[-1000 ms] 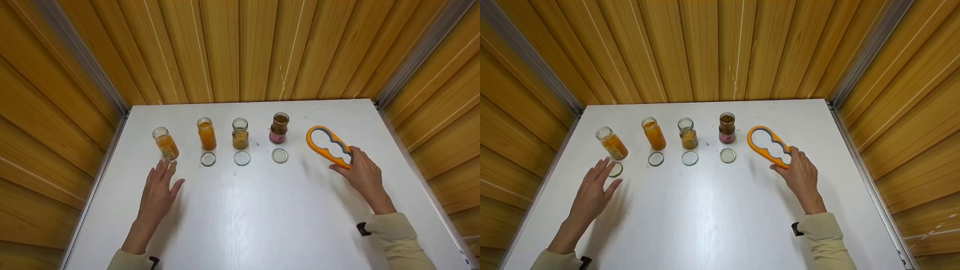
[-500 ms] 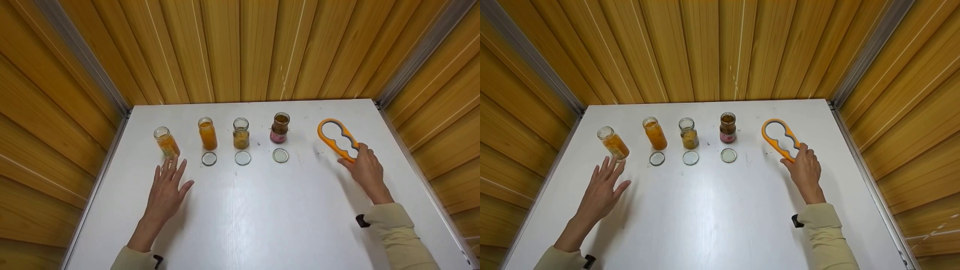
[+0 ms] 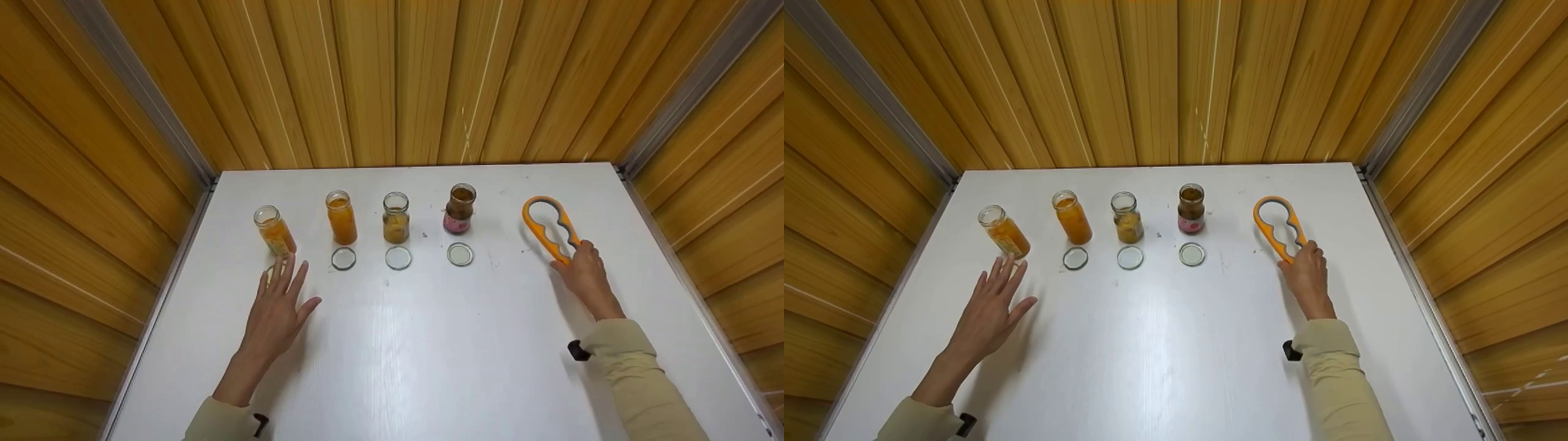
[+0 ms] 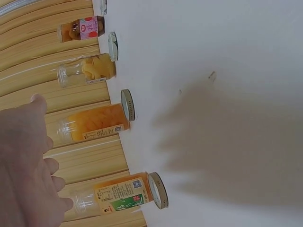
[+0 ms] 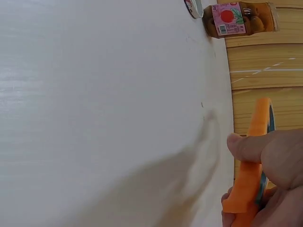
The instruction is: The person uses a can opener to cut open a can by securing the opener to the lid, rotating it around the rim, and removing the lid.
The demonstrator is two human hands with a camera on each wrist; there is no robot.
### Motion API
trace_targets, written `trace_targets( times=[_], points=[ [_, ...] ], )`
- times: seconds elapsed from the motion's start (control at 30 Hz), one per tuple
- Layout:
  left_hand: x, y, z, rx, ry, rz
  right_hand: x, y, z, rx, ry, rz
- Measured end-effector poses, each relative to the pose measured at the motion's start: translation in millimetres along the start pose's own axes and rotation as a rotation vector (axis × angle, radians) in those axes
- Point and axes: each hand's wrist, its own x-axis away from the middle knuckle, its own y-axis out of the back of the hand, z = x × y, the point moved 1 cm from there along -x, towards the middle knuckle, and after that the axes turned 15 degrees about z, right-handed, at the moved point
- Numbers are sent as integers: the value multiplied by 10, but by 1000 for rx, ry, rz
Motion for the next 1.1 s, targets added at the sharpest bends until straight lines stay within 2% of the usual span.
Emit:
trace_targets(
  times=[0.1, 0.2, 0.43, 0.63, 0.87, 1.1],
  points=[
    [1, -18, 10, -12, 9, 17, -68, -43, -32, -26, -33, 29],
    [-2, -30, 14, -14, 20, 37, -105, -87, -65, -26, -30, 31],
    [-19, -40, 21, 2, 45, 53, -154, -161, -121, 30, 5, 3],
    [-24, -43, 19, -12, 50, 76, -175, -183, -124, 24, 3, -28],
    [-24, -50, 20, -2, 36, 49, -180, -202, -125, 16, 9, -50],
    [-23, -59, 22, 15, 64, 14, -176, -240, -121, 31, -2, -96]
  ],
)
